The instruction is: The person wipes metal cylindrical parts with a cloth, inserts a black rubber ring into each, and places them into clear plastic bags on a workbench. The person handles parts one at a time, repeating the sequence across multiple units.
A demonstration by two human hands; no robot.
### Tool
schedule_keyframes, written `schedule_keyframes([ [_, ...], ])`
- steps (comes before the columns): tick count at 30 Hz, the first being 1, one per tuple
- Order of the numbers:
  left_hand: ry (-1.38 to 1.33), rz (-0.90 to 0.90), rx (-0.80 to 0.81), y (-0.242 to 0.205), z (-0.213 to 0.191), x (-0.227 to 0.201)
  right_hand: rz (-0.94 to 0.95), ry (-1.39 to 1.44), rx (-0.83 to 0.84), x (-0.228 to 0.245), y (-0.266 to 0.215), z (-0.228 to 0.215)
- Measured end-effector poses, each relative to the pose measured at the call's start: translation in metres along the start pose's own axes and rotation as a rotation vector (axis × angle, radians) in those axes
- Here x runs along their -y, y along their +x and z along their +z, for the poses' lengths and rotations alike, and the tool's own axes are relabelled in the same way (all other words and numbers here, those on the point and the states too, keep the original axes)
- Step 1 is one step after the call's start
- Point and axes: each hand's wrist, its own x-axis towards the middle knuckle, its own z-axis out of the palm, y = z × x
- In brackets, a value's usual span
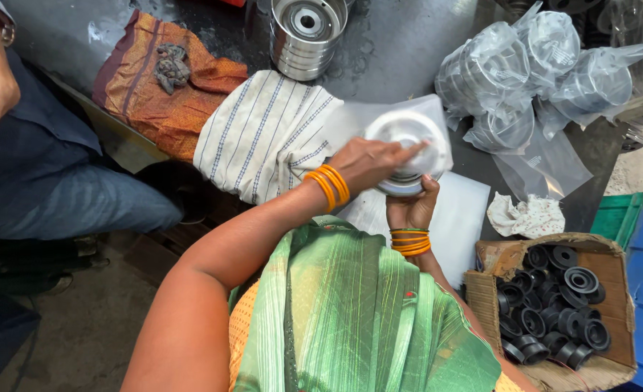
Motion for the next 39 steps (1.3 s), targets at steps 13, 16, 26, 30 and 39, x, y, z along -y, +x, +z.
schedule_keyframes([
  [13, -0.845, -0.752, -0.434, 0.004, 0.056, 0.045, -0.448, -2.494, 0.746, 0.086, 0.057, 0.047],
  [16, -1.012, -0.903, -0.367, -0.028, 0.060, 0.041, -1.172, -2.245, 0.780, 0.086, 0.044, 0.075],
  [26, -0.998, -0.667, 0.282, -0.127, 0.084, 0.006, 0.213, -2.014, 0.428, -0.041, 0.040, 0.015],
  [30, -0.581, -0.144, 0.202, -0.135, 0.089, 0.015, 0.070, -2.106, 0.745, -0.047, 0.041, -0.007],
  [39, -0.084, 0.102, 0.390, -0.126, 0.084, 0.031, -0.684, -1.658, -0.399, 0.221, -0.012, -0.116],
])
